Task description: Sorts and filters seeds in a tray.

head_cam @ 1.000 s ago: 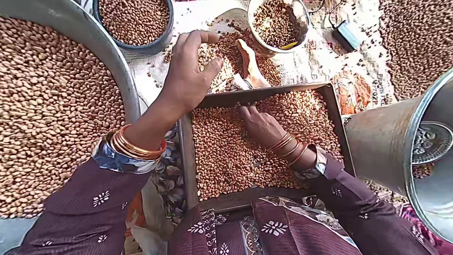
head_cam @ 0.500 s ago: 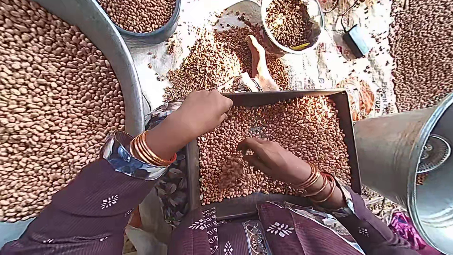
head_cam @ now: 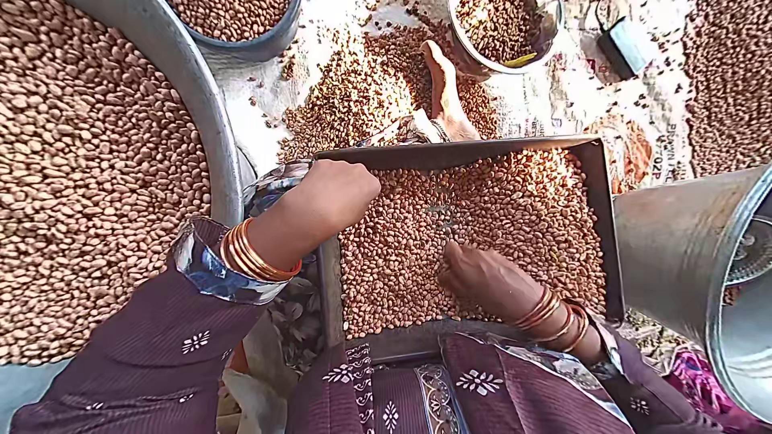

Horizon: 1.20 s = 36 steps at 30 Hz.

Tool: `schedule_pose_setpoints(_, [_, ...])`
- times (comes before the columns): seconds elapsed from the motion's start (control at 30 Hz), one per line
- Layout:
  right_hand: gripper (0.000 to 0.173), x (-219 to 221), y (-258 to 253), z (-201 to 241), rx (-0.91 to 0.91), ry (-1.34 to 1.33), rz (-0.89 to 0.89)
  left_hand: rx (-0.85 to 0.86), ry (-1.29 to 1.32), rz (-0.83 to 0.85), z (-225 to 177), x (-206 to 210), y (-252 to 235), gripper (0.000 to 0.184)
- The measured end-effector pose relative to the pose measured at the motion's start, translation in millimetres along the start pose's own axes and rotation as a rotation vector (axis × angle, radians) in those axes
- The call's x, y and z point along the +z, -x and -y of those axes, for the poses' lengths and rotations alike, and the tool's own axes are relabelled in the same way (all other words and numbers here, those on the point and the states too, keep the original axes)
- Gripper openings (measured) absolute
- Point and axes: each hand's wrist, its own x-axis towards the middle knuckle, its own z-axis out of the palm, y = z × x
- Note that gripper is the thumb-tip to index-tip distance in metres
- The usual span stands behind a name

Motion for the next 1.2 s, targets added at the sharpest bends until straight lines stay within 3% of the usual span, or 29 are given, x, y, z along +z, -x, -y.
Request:
schedule_pose_setpoints(0.07, [0.030,17.3,0.6,-0.5,-0.437,-0.176,-0.061,0.030,0.005,-0.002,-0.8,0.9,-1.1,0.014])
schedule_pose_setpoints(0.13, [0.024,21.7,-2.5,0.1,-0.651,-0.297,-0.251,0.068,0.009,-0.012,-2.7,3.6,0.4,0.013])
schedule_pose_setpoints(0.2, [0.017,19.4,-7.9,-3.3,-0.596,-0.231,-0.528,0.103,0.010,-0.012,-7.8,6.1,4.0,0.012])
schedule_pose_setpoints(0.27, [0.013,16.9,-15.2,-9.7,-0.509,-0.121,-0.657,0.152,0.004,-0.015,-14.9,9.5,9.7,0.010])
schedule_pose_setpoints(0.43, [0.015,30.6,-24.0,-11.5,-0.543,-0.085,-0.512,0.319,0.070,-0.022,-37.3,30.2,20.1,0.013])
schedule_pose_setpoints(0.5, [0.015,40.9,-29.7,-10.7,-0.555,-0.073,-0.554,0.345,0.045,-0.011,-48.0,37.6,22.6,0.013])
schedule_pose_setpoints(0.63, [0.016,38.9,-33.8,-12.7,-0.543,-0.089,-0.560,0.313,-0.006,0.054,-64.0,40.0,23.4,0.009])
schedule_pose_setpoints(0.77, [0.016,27.4,-29.1,-20.3,-0.462,-0.105,-0.536,0.315,0.034,0.062,-55.6,38.8,17.2,0.013])
schedule_pose_setpoints(0.83, [0.010,24.3,-22.8,-25.0,-0.485,-0.145,-0.524,0.304,0.077,0.016,-49.3,35.5,11.9,0.019])
schedule_pose_setpoints(0.93, [0.015,28.4,-16.0,-26.9,-0.564,-0.176,-0.417,0.271,0.129,-0.042,-41.8,23.8,3.7,0.024])
schedule_pose_setpoints(1.07, [0.015,51.4,-21.6,-25.2,-0.600,-0.102,-0.479,0.361,0.386,-0.198,-32.8,22.4,-0.4,0.024])
schedule_pose_setpoints(1.2, [0.015,59.3,-23.5,-22.5,-0.585,-0.038,-0.550,0.448,0.805,-0.195,-32.8,19.1,2.2,0.030])
